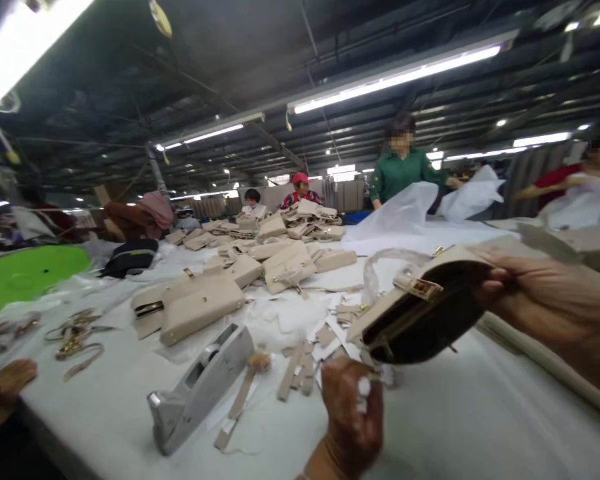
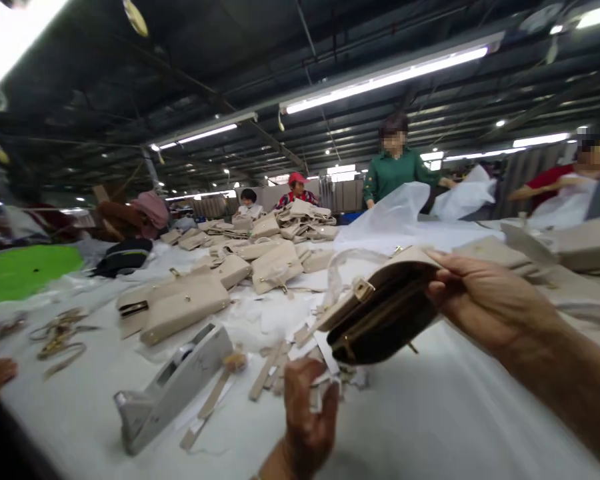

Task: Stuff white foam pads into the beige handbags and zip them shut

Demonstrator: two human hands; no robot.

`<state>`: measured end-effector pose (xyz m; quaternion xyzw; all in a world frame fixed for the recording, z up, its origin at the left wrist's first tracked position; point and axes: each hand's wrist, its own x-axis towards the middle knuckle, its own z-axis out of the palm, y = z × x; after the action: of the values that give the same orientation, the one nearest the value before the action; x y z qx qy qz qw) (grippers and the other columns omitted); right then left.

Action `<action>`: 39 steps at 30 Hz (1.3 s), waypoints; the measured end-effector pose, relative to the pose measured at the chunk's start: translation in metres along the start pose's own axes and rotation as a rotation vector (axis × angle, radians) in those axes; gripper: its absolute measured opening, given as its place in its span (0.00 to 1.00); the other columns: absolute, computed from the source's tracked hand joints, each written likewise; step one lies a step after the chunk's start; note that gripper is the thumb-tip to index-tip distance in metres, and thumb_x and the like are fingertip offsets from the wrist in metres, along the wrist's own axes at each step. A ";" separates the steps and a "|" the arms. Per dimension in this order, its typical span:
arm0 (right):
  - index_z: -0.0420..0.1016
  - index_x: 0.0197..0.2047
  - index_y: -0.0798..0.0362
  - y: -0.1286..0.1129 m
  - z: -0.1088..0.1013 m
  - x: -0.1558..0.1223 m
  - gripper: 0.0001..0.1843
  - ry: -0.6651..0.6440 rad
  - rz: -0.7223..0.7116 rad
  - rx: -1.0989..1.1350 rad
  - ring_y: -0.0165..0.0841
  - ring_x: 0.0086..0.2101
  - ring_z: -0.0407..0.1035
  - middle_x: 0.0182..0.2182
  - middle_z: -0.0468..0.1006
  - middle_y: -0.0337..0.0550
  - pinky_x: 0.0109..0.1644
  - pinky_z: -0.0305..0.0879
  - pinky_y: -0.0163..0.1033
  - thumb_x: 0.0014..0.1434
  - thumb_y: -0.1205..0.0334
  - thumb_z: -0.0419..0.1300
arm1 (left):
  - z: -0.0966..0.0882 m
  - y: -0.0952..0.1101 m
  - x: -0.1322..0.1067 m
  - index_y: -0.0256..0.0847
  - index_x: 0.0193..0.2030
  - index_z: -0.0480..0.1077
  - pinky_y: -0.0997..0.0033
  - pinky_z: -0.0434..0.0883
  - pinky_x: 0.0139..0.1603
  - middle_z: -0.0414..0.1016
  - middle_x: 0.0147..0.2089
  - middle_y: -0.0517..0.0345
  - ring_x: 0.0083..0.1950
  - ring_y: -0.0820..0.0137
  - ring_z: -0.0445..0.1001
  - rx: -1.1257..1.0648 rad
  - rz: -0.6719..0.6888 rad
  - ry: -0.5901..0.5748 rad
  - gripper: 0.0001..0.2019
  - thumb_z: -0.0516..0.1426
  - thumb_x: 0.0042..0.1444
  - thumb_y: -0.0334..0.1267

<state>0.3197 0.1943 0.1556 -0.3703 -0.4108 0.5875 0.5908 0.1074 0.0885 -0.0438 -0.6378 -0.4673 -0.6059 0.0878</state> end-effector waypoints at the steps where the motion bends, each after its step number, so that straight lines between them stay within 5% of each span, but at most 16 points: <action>1: 0.69 0.27 0.52 0.005 -0.014 -0.018 0.07 0.071 0.099 0.088 0.20 0.17 0.53 0.21 0.63 0.38 0.14 0.56 0.22 0.51 0.74 0.56 | -0.005 0.008 0.003 0.43 0.55 0.61 0.51 0.65 0.53 0.68 0.47 0.45 0.51 0.58 0.67 0.001 0.035 0.082 0.20 0.56 0.55 0.33; 4: 0.66 0.28 0.52 0.031 -0.052 -0.059 0.08 0.224 0.301 0.272 0.20 0.17 0.52 0.20 0.60 0.34 0.16 0.57 0.21 0.55 0.73 0.55 | -0.010 0.029 0.007 0.40 0.55 0.62 0.54 0.63 0.57 0.67 0.51 0.46 0.55 0.57 0.65 -0.089 -0.011 0.041 0.21 0.58 0.54 0.38; 7: 0.65 0.30 0.51 0.056 -0.095 -0.082 0.04 0.131 0.231 0.119 0.23 0.18 0.54 0.22 0.63 0.36 0.19 0.61 0.27 0.57 0.66 0.55 | 0.001 0.041 0.002 0.39 0.47 0.68 0.66 0.67 0.47 0.72 0.42 0.53 0.45 0.64 0.70 -0.324 -0.349 -0.209 0.12 0.56 0.57 0.41; 10: 0.66 0.31 0.51 0.064 -0.141 -0.092 0.07 0.060 0.174 -0.164 0.27 0.19 0.57 0.21 0.64 0.37 0.19 0.61 0.33 0.56 0.58 0.57 | 0.016 0.052 -0.001 0.39 0.39 0.71 0.72 0.67 0.42 0.73 0.36 0.57 0.39 0.67 0.70 -0.539 -0.633 -0.182 0.12 0.61 0.49 0.41; 13: 0.70 0.38 0.52 0.062 -0.178 -0.092 0.10 0.103 -0.015 -0.487 0.31 0.24 0.64 0.25 0.69 0.40 0.25 0.65 0.35 0.53 0.58 0.58 | 0.032 0.063 0.007 0.38 0.34 0.70 0.74 0.66 0.37 0.73 0.32 0.60 0.34 0.71 0.68 -0.677 -0.757 -0.168 0.12 0.63 0.44 0.41; 16: 0.73 0.48 0.52 0.057 -0.197 -0.092 0.22 -0.076 -0.179 -0.730 0.36 0.38 0.69 0.40 0.75 0.44 0.40 0.68 0.38 0.48 0.66 0.56 | 0.048 0.072 0.024 0.38 0.35 0.69 0.74 0.66 0.36 0.73 0.31 0.61 0.32 0.72 0.68 -0.718 -0.761 -0.154 0.14 0.62 0.43 0.43; 19: 0.72 0.53 0.53 0.053 -0.197 -0.098 0.31 -0.384 -0.103 -0.686 0.39 0.47 0.67 0.51 0.73 0.45 0.48 0.66 0.39 0.42 0.71 0.54 | 0.055 0.075 0.045 0.36 0.36 0.70 0.72 0.67 0.36 0.74 0.31 0.60 0.32 0.71 0.69 -0.731 -0.782 -0.114 0.18 0.62 0.41 0.45; 22: 0.68 0.57 0.53 0.046 -0.184 -0.108 0.33 -0.517 -0.085 -0.588 0.38 0.44 0.69 0.48 0.75 0.45 0.46 0.67 0.37 0.44 0.68 0.62 | 0.048 0.072 0.064 0.35 0.31 0.70 0.71 0.66 0.32 0.73 0.27 0.61 0.29 0.71 0.68 -0.697 -0.845 -0.081 0.16 0.62 0.39 0.46; 25: 0.73 0.42 0.55 0.044 -0.166 -0.112 0.18 -0.381 -0.144 -0.613 0.30 0.26 0.67 0.27 0.75 0.40 0.29 0.64 0.32 0.52 0.53 0.64 | 0.032 0.070 0.069 0.37 0.25 0.66 0.73 0.63 0.28 0.69 0.21 0.64 0.24 0.73 0.66 -0.670 -0.900 -0.083 0.13 0.63 0.39 0.44; 28: 0.70 0.30 0.55 0.062 -0.153 -0.105 0.23 -0.162 0.008 -0.592 0.27 0.16 0.57 0.15 0.64 0.37 0.17 0.54 0.32 0.58 0.41 0.56 | 0.016 0.067 0.055 0.38 0.23 0.63 0.74 0.62 0.26 0.66 0.19 0.67 0.22 0.76 0.63 -0.674 -0.930 -0.101 0.14 0.62 0.41 0.43; 32: 0.70 0.34 0.55 0.097 -0.151 -0.084 0.26 -0.099 0.314 -0.555 0.31 0.19 0.63 0.18 0.70 0.42 0.19 0.60 0.33 0.60 0.38 0.51 | 0.004 0.057 0.026 0.38 0.25 0.62 0.73 0.63 0.27 0.66 0.20 0.66 0.22 0.75 0.65 -0.700 -0.981 -0.156 0.15 0.63 0.41 0.43; 36: 0.72 0.37 0.57 0.107 -0.157 -0.056 0.24 -0.104 0.368 -0.685 0.34 0.23 0.67 0.25 0.75 0.48 0.24 0.65 0.37 0.57 0.41 0.58 | -0.002 0.055 0.012 0.38 0.36 0.66 0.71 0.68 0.36 0.72 0.32 0.61 0.30 0.73 0.71 -0.708 -0.957 -0.153 0.17 0.65 0.42 0.40; 39: 0.73 0.42 0.57 0.100 -0.156 -0.036 0.23 -0.075 0.259 -0.843 0.37 0.32 0.70 0.36 0.77 0.51 0.33 0.68 0.38 0.46 0.54 0.70 | -0.006 0.056 0.007 0.44 0.54 0.63 0.67 0.68 0.49 0.69 0.51 0.55 0.45 0.69 0.71 -0.595 -0.707 -0.118 0.25 0.62 0.48 0.41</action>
<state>0.4254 0.1690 0.0012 -0.6058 -0.5858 0.4509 0.2942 0.1416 0.0571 -0.0110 -0.4704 -0.4662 -0.6689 -0.3377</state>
